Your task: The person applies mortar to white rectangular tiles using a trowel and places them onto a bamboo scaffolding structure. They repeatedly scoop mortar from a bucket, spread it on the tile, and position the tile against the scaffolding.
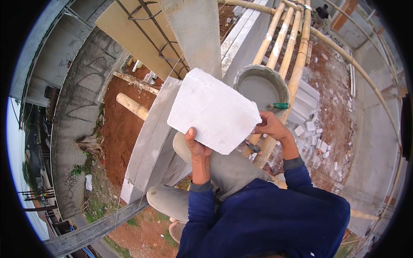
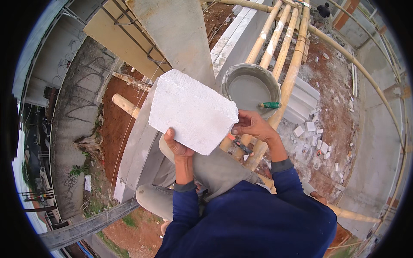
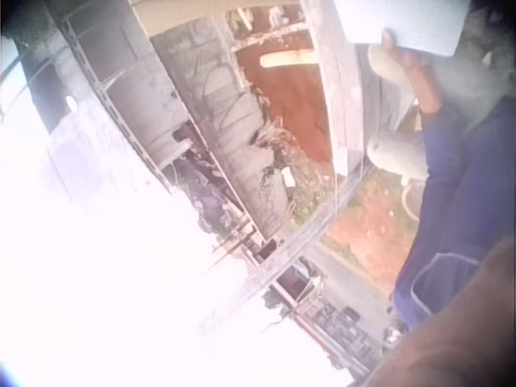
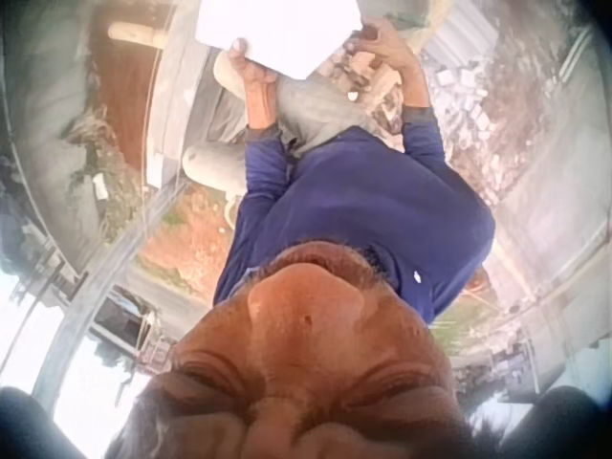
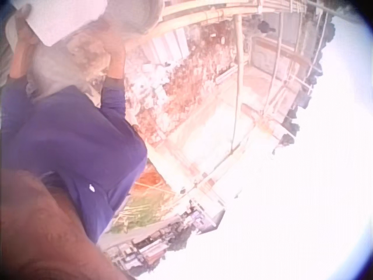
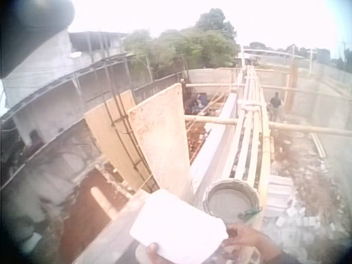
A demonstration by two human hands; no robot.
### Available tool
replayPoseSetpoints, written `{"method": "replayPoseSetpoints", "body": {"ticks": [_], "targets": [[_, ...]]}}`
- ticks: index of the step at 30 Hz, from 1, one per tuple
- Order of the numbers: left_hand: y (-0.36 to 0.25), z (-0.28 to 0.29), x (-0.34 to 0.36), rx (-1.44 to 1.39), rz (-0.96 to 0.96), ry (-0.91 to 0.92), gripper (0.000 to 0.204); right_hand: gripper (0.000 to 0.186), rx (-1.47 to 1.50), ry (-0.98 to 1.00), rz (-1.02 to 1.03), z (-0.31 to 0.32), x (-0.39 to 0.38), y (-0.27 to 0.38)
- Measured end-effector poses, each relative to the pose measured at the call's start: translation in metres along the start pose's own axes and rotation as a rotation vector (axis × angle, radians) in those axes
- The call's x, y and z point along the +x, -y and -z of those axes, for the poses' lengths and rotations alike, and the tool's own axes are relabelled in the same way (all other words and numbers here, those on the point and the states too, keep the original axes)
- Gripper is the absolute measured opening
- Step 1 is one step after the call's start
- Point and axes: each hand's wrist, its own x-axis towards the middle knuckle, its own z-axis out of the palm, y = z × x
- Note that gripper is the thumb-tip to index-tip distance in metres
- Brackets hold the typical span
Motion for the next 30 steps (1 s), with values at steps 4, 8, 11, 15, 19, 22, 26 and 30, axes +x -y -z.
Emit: {"method": "replayPoseSetpoints", "body": {"ticks": [4, 8, 11, 15, 19, 22, 26, 30], "targets": [[-0.005, 0.009, -0.008, 0.031, -0.042, -0.042, 0.097, 0.032, -1.234, -0.710, -0.063, 0.056, 0.000, -0.010], [-0.004, 0.007, -0.005, 0.025, 0.009, -0.076, 0.091, 0.034, -1.677, -0.654, -0.094, 0.086, -0.001, -0.024], [-0.002, 0.004, 0.000, 0.034, 0.077, -0.072, 0.089, 0.023, -1.955, -0.493, -0.208, 0.103, 0.018, -0.033], [0.003, 0.001, 0.005, 0.042, 0.178, -0.031, 0.087, 0.016, -2.050, -0.273, -0.290, 0.133, 0.047, -0.050], [0.018, 0.020, 0.010, 0.181, 0.143, -0.045, 0.087, 0.016, -1.964, -0.220, -0.205, 0.109, 0.067, -0.046], [0.026, 0.019, 0.013, 0.266, 0.118, 0.026, 0.087, 0.017, -1.849, -0.229, -0.232, 0.126, 0.069, -0.068], [0.019, 0.030, 0.003, 0.128, 0.143, 0.021, 0.089, 0.026, -1.739, -0.252, -0.287, 0.100, 0.054, -0.031], [0.008, 0.030, 0.002, -0.105, 0.157, 0.112, 0.090, 0.024, -1.257, -0.602, -0.445, 0.104, 0.008, -0.023]]}}
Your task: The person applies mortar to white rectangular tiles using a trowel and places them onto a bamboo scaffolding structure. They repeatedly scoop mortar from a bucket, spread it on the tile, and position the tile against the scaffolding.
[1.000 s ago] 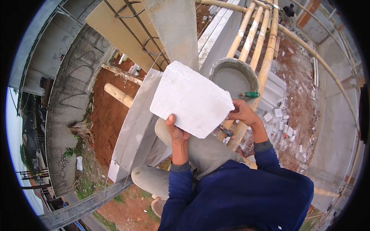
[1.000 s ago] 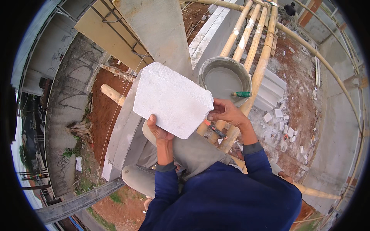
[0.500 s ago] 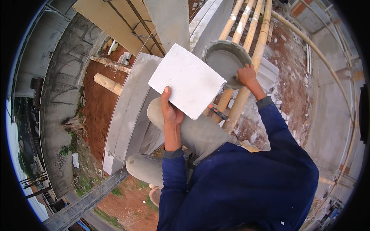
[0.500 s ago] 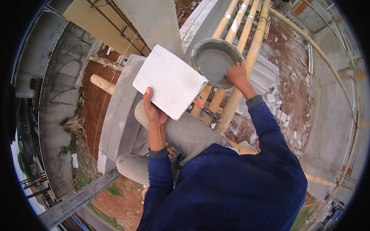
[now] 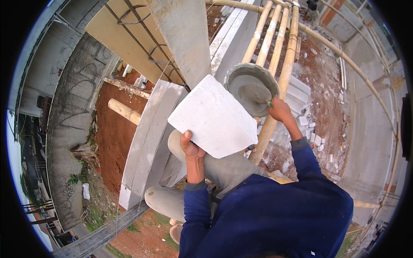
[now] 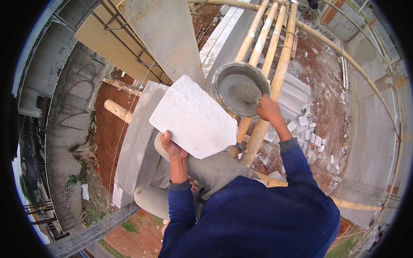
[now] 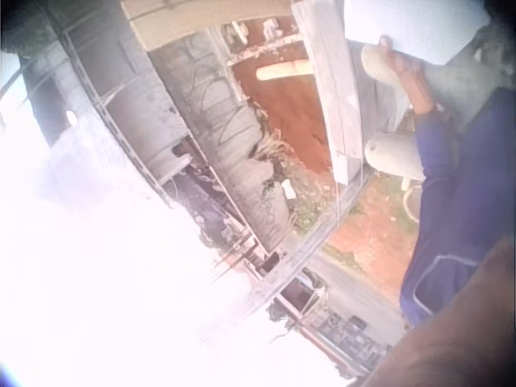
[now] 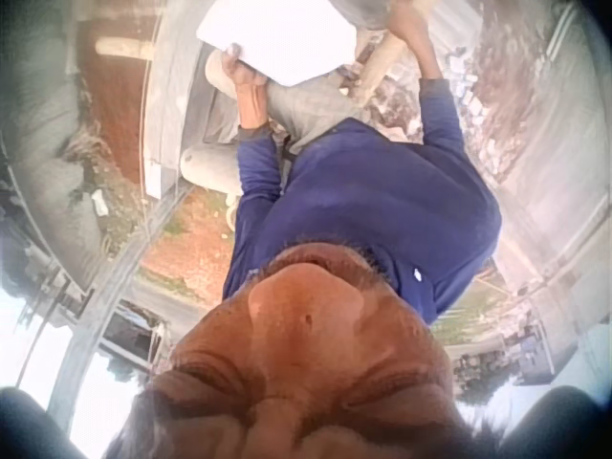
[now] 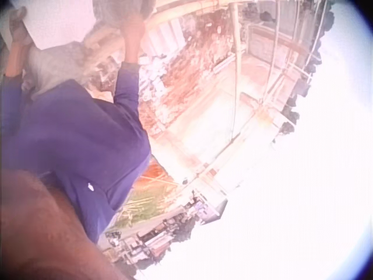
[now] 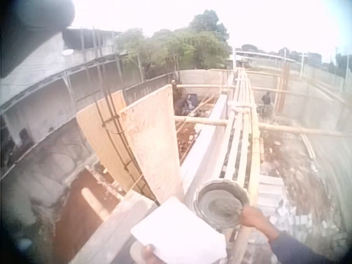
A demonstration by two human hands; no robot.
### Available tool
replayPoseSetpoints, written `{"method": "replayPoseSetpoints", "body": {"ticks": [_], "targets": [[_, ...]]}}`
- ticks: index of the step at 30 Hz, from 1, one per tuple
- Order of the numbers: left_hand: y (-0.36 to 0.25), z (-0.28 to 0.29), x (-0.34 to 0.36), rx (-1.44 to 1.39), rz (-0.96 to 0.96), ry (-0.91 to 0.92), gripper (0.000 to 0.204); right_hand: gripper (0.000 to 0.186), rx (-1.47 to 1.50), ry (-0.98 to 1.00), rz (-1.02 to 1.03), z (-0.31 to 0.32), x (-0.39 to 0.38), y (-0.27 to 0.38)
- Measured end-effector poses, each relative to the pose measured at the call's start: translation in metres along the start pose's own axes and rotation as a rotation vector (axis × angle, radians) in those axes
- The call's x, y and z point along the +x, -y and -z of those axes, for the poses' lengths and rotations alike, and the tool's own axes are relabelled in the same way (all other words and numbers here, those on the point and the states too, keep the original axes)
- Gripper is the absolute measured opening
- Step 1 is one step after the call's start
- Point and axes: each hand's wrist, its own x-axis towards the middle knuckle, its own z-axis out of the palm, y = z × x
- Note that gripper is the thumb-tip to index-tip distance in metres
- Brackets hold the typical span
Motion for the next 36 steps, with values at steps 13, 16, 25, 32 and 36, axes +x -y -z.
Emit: {"method": "replayPoseSetpoints", "body": {"ticks": [13, 16, 25, 32, 36], "targets": [[0.060, -0.045, 0.059, -0.118, -0.049, 0.039, 0.091, 0.023, 1.350, 0.127, -0.140, 0.085, -0.107, 0.041], [0.071, -0.053, 0.081, -0.119, -0.089, 0.061, 0.091, 0.034, 1.394, 0.051, -0.053, 0.133, -0.136, 0.068], [0.119, -0.033, 0.125, -0.243, 0.026, 0.124, 0.094, 0.041, 1.183, 0.106, 0.108, 0.160, -0.166, 0.133], [0.122, -0.047, 0.122, -0.240, -0.027, 0.097, 0.095, 0.041, 0.791, -0.104, 0.283, 0.131, -0.176, 0.150], [0.117, -0.034, 0.127, -0.238, -0.067, 0.054, 0.095, 0.040, 0.635, -0.157, 0.270, 0.120, -0.195, 0.144]]}}
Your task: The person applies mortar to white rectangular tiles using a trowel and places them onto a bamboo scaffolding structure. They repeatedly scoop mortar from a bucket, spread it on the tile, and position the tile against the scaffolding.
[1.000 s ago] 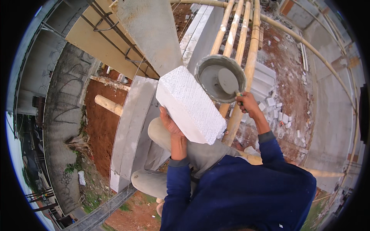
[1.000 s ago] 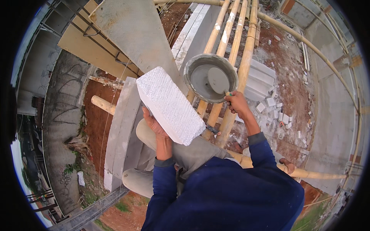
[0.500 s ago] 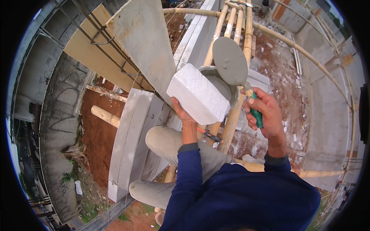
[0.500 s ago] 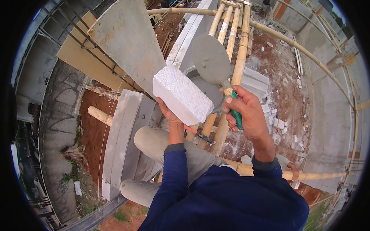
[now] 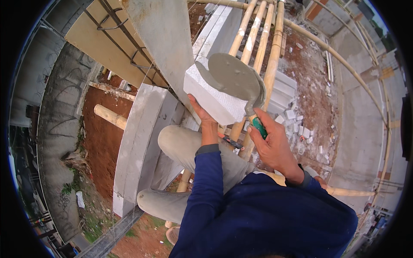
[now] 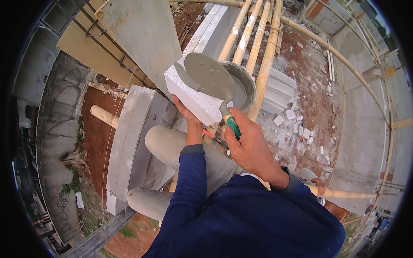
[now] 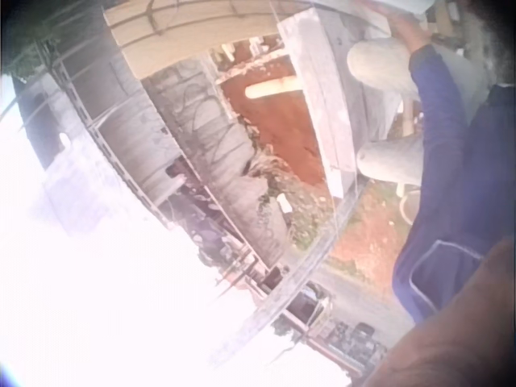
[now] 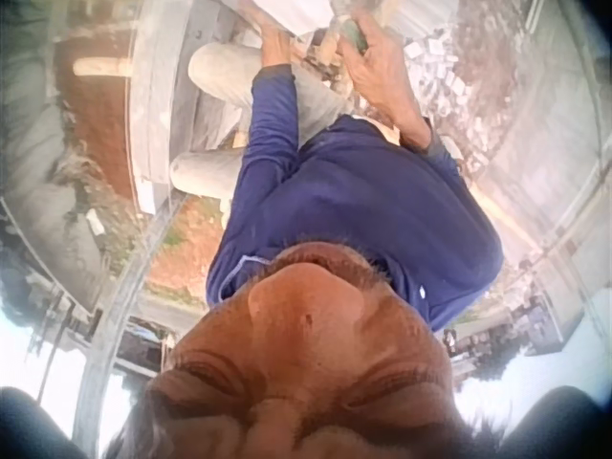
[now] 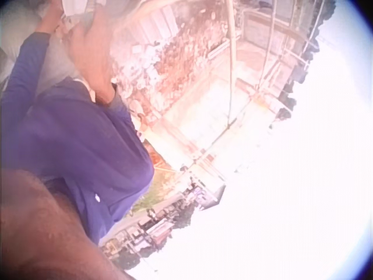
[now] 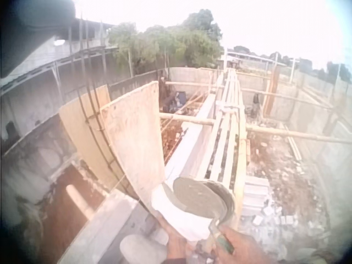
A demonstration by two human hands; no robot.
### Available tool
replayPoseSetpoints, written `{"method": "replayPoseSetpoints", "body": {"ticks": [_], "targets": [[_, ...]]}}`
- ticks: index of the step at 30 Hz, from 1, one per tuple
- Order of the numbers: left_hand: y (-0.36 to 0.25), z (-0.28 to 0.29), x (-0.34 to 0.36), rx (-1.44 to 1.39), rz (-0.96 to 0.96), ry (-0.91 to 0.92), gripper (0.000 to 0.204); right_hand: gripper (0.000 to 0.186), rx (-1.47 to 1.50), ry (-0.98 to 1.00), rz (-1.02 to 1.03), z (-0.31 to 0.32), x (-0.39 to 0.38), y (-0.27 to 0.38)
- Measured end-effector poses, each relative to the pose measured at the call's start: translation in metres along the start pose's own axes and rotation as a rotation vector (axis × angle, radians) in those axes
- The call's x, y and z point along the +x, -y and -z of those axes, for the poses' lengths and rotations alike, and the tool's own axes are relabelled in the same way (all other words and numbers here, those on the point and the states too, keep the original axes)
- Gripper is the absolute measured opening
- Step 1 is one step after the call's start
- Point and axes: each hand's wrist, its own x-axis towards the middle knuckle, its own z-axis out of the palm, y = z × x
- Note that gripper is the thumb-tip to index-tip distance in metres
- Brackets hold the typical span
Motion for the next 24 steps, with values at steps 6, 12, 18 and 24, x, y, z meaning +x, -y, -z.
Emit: {"method": "replayPoseSetpoints", "body": {"ticks": [6, 12, 18, 24], "targets": [[-0.003, 0.003, 0.000, 0.038, -0.097, -0.046, 0.098, 0.045, -0.085, 0.038, -0.013, 0.006, -0.030, -0.001], [-0.005, 0.003, 0.002, 0.025, -0.097, -0.053, 0.096, 0.045, -0.121, -0.022, 0.076, -0.005, -0.010, -0.014], [0.002, 0.001, 0.003, -0.021, 0.016, -0.051, 0.092, 0.040, -0.088, -0.024, 0.141, -0.019, 0.059, 0.003], [0.001, 0.016, 0.004, -0.030, 0.070, -0.057, 0.092, 0.041, 0.007, -0.139, 0.146, -0.010, 0.078, -0.026]]}}
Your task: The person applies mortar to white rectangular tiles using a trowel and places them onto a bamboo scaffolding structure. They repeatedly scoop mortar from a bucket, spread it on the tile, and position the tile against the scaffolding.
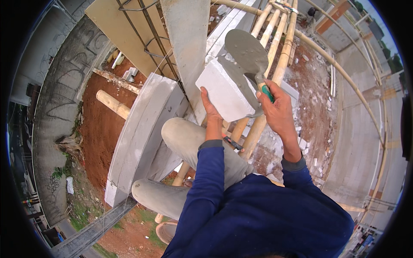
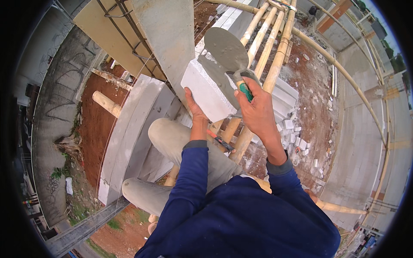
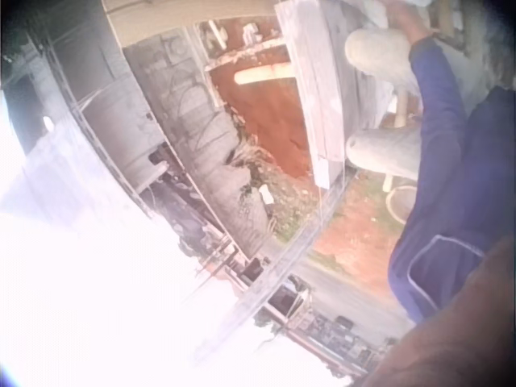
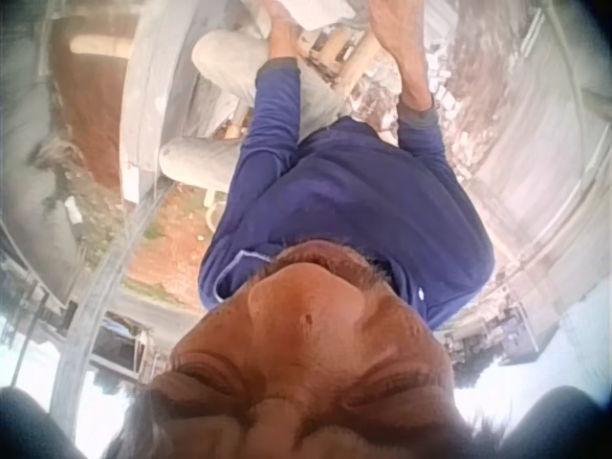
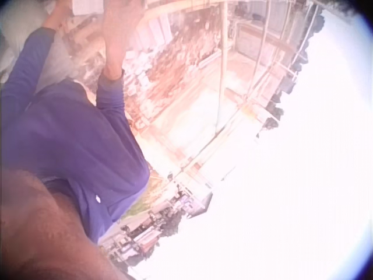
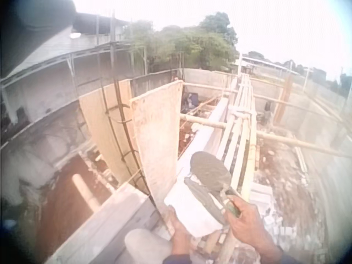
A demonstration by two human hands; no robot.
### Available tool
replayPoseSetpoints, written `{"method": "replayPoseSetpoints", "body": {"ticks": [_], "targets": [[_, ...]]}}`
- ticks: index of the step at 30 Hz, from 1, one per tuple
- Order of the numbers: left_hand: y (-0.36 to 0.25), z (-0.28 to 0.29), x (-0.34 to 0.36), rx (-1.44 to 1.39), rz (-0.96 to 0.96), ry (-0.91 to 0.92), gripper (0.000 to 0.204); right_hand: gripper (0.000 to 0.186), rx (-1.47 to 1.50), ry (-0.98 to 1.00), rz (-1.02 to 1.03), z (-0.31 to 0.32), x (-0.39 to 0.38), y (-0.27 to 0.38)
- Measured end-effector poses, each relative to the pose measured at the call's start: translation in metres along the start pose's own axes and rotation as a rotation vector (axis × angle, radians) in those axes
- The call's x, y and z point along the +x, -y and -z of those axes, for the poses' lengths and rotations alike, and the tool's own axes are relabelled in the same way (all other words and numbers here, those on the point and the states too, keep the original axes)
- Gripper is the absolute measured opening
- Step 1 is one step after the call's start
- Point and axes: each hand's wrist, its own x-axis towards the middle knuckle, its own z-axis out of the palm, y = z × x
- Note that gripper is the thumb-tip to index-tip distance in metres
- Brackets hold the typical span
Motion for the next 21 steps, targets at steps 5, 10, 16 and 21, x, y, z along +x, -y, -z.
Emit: {"method": "replayPoseSetpoints", "body": {"ticks": [5, 10, 16, 21], "targets": [[-0.004, 0.003, -0.007, -0.005, -0.014, -0.040, 0.093, 0.041, -0.273, -0.025, -0.166, 0.015, 0.002, -0.087], [-0.003, -0.001, -0.005, -0.063, -0.016, -0.007, 0.095, 0.041, -0.636, 0.208, -0.261, -0.004, 0.033, -0.208], [-0.018, 0.000, -0.003, -0.021, -0.080, -0.079, 0.093, 0.035, -0.888, 0.083, -0.125, 0.005, 0.042, -0.192], [-0.026, -0.009, -0.001, 0.219, -0.096, 0.047, 0.087, 0.032, -0.376, -0.232, 0.052, 0.044, 0.050, -0.109]]}}
